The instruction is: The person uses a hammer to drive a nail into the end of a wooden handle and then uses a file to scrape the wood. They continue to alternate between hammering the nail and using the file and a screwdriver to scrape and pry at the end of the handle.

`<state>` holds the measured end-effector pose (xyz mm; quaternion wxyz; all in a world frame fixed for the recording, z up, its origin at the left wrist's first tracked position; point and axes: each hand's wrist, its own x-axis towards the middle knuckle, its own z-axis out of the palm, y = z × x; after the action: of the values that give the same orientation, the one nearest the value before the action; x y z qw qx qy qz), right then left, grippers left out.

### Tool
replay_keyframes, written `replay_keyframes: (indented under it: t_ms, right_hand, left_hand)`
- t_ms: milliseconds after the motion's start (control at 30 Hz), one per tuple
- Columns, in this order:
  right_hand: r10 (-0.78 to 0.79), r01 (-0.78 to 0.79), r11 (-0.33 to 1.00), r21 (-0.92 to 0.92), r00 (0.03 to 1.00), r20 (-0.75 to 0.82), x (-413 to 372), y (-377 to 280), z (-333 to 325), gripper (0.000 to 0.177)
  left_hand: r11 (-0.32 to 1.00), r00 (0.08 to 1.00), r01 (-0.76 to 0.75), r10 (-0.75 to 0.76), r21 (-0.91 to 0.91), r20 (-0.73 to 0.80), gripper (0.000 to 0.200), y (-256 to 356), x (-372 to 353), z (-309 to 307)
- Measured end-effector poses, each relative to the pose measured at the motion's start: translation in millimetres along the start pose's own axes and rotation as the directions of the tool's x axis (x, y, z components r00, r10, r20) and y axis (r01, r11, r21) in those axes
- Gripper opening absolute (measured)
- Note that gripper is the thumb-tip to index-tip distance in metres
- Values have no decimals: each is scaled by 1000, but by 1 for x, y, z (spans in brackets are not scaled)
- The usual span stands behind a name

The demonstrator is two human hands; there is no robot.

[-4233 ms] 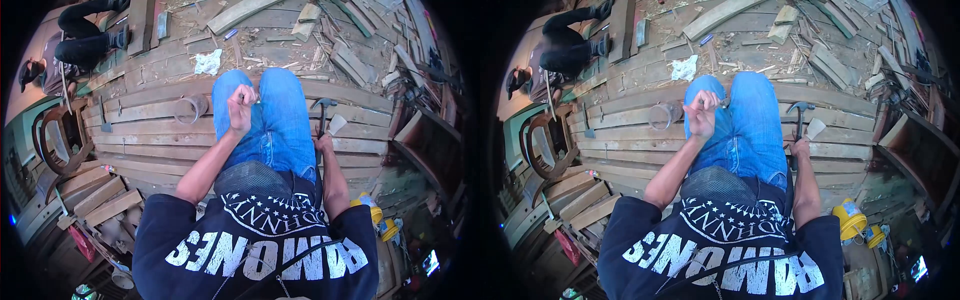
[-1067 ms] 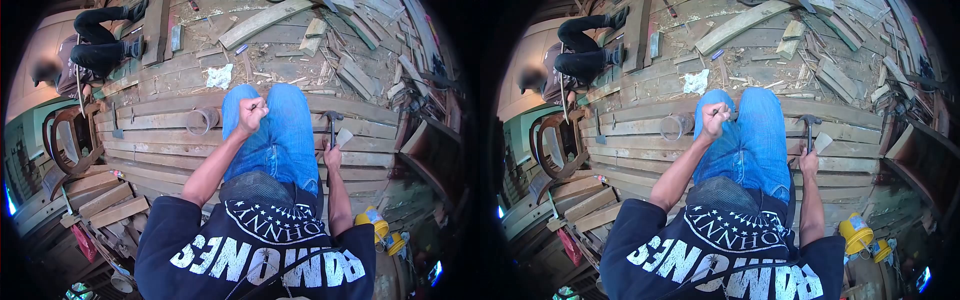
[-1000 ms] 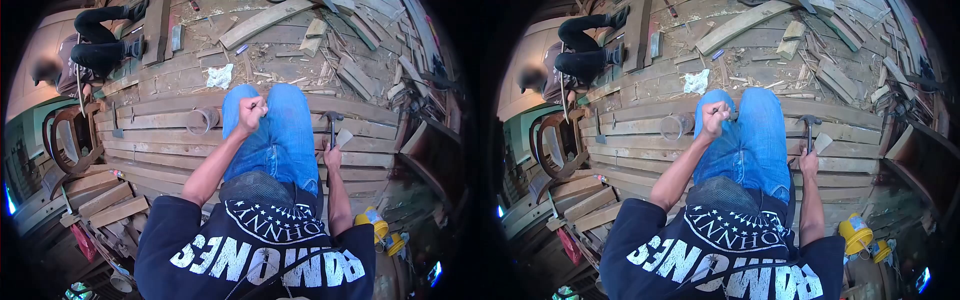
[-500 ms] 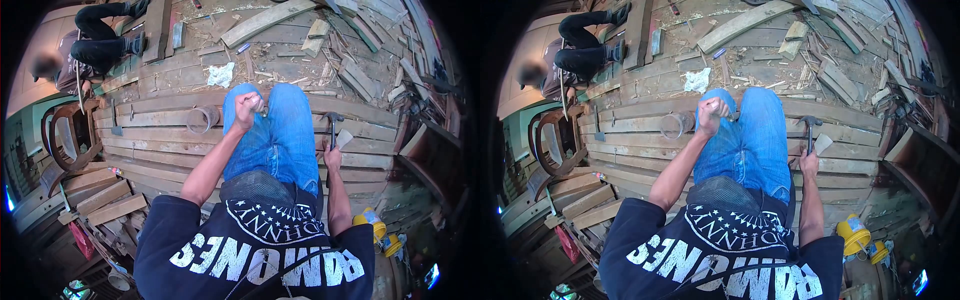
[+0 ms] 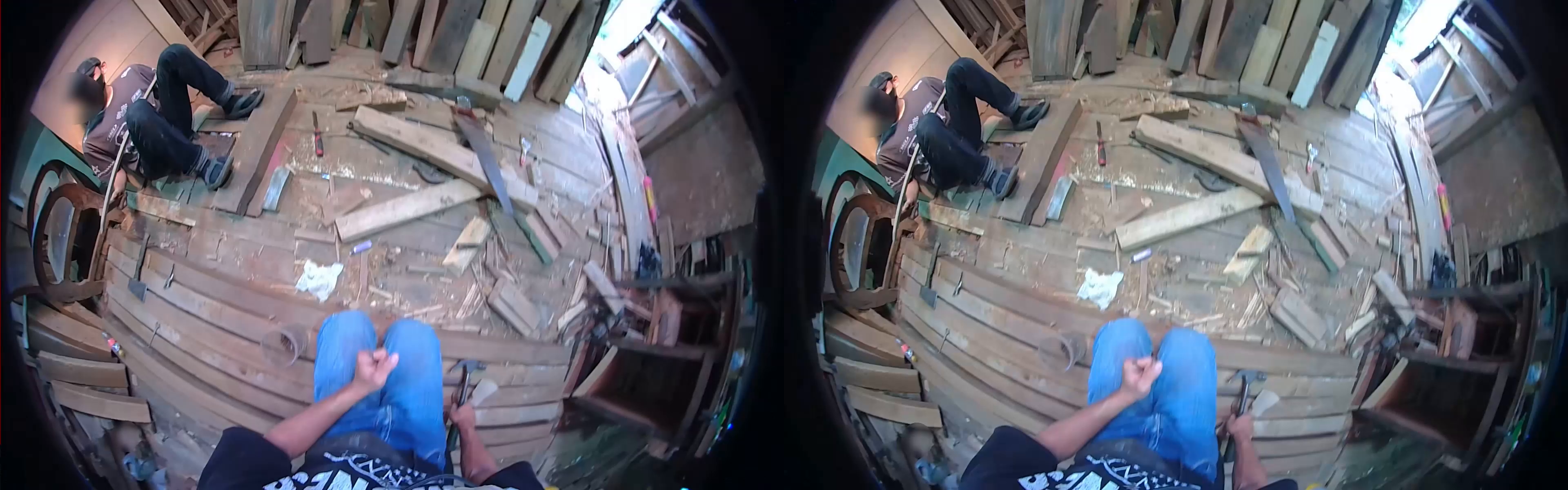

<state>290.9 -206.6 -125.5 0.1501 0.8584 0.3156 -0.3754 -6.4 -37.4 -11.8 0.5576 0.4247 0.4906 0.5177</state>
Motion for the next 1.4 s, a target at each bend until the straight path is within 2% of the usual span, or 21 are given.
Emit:
replay_keyframes:
  t_ms: [67,167,233,300,400,467,500,567,633,700,800,867,933,1000,1067,1100,1167,1233,1300,1333,1400]
  right_hand:
    - [46,-13,980,-198,986,163,3,-22,-14,59]
    - [92,-36,966,-257,974,207,14,-63,-42,58]
    - [53,-18,969,-245,989,141,26,-91,-58,52]
    - [-284,287,954,90,958,-51,21,-139,-85,48]
    - [-513,530,780,333,846,-145,-19,-217,-118,40]
    - [-657,634,595,494,738,-155,-48,-249,-123,36]
    - [-711,657,497,567,683,-168,-64,-257,-120,34]
    - [-694,520,536,666,720,-4,-92,-264,-112,31]
    - [-693,397,529,750,712,112,-91,-259,-90,31]
    - [-717,442,476,760,696,44,-95,-261,-101,30]
    - [-782,507,398,764,623,-6,-113,-250,-115,30]
    - [-813,547,383,744,583,-10,-127,-237,-120,29]
    - [-911,884,239,403,347,-221,-141,-227,-122,27]
    - [-902,937,254,239,319,-290,-164,-223,-126,21]
    - [-921,975,221,10,212,-328,-178,-218,-127,18]
    - [-928,977,212,7,204,-311,-184,-210,-123,18]
    - [-902,992,92,-83,48,-428,-190,-207,-119,16]
    - [-880,989,101,-110,37,-474,-189,-198,-107,15]
    - [-833,976,195,-95,113,-542,-189,-185,-97,17]
    - [-826,971,206,-119,107,-554,-187,-179,-93,17]
    - [-797,965,229,-126,111,-593,-185,-173,-87,16]
  left_hand:
    - [999,998,-26,24,37,51,49,7,0,-3]
    - [990,993,-47,31,134,116,48,7,1,-7]
    - [986,993,49,-65,161,96,48,14,-1,-5]
    - [941,964,-207,149,268,219,49,11,-4,-7]
    - [931,947,-256,187,262,261,48,15,2,-6]
    - [963,991,-28,-8,267,134,40,4,2,-5]
    - [962,984,-71,24,263,177,40,-2,-2,0]
    - [995,999,-34,31,95,32,32,-17,-14,9]
    - [974,982,-140,114,175,152,38,-26,-13,4]
    - [941,956,-229,169,248,241,44,-18,-9,4]
    - [966,953,-181,127,182,275,30,4,-7,6]
    - [923,935,-301,235,241,267,29,2,-11,2]
    - [859,901,-417,347,297,260,29,-3,-7,-1]
    - [832,906,-417,345,366,247,23,-18,-14,-5]
    - [839,917,-382,293,388,270,14,-13,-23,-8]
    - [839,905,-399,295,369,307,12,-2,-29,-9]
    - [782,879,-472,379,406,291,12,-10,-34,-9]
    - [703,828,-560,473,439,301,15,-7,-32,-9]
    - [719,787,-605,476,342,392,19,7,-39,-6]
    - [703,810,-565,372,432,454,26,-7,-33,-11]
    - [641,784,-596,334,484,523,33,-3,-26,-20]
